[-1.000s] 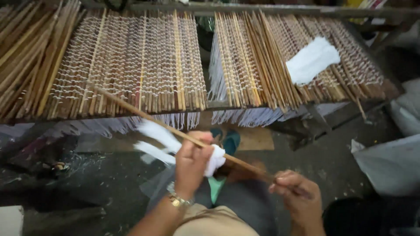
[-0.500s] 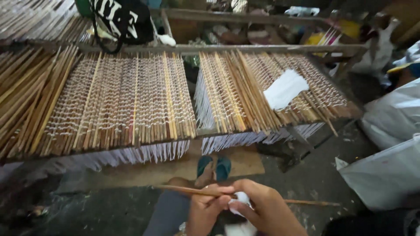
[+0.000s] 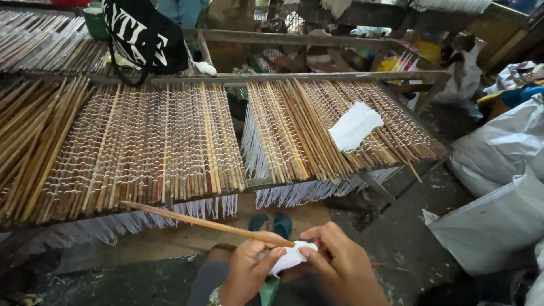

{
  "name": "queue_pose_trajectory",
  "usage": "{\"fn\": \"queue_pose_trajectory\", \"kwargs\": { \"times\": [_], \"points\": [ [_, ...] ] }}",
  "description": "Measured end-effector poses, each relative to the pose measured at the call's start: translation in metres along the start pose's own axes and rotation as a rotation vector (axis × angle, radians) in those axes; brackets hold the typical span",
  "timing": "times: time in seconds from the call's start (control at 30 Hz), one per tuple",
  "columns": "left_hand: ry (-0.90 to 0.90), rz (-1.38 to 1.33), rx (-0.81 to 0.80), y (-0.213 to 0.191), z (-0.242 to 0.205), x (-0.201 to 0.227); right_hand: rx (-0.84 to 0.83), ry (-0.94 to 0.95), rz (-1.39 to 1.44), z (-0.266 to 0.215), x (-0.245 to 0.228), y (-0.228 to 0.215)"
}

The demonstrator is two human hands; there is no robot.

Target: Wrapping and tying white thread around wooden sticks to assemble a woven mat on a production frame.

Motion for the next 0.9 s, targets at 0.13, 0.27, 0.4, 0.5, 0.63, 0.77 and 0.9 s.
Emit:
{"fn": "queue_pose_trajectory", "kwargs": {
  "times": [0.13,0.27,0.4,0.5,0.63,0.77,0.9],
  "points": [
    [-0.463,0.149,0.009,-0.004,-0.007,-0.018,-0.01,0.103,-0.028,0.006,0.004,0.003],
    [-0.146,0.148,-0.009,-0.005,-0.008,-0.019,0.052,0.053,0.045,0.003,0.0,0.002],
    [-0.24,-0.261,0.173,-0.006,-0.008,-0.017,0.098,0.025,0.045,0.0,-0.001,-0.001],
    [-0.06,-0.394,0.151,-0.002,-0.002,0.005,0.13,0.057,0.022,0.002,0.005,-0.002],
    [-0.193,-0.051,-0.047,0.012,0.001,0.023,0.073,-0.037,0.038,-0.001,-0.002,0.002],
    [-0.12,-0.051,0.143,-0.003,-0.003,0.011,0.186,-0.14,0.021,-0.004,0.0,-0.005],
    [-0.168,-0.383,0.169,-0.004,-0.005,-0.022,0.169,-0.141,0.022,0.0,0.006,0.0]
  ]
}}
Point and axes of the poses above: each hand's wrist, its own z-axis towards the middle knuckle, its own y-axis out of the palm, x = y × z, the point moved 4 cm from there along z, towards the middle knuckle, and after that the axes turned 10 degrees about -z, right-handed, at the moved point
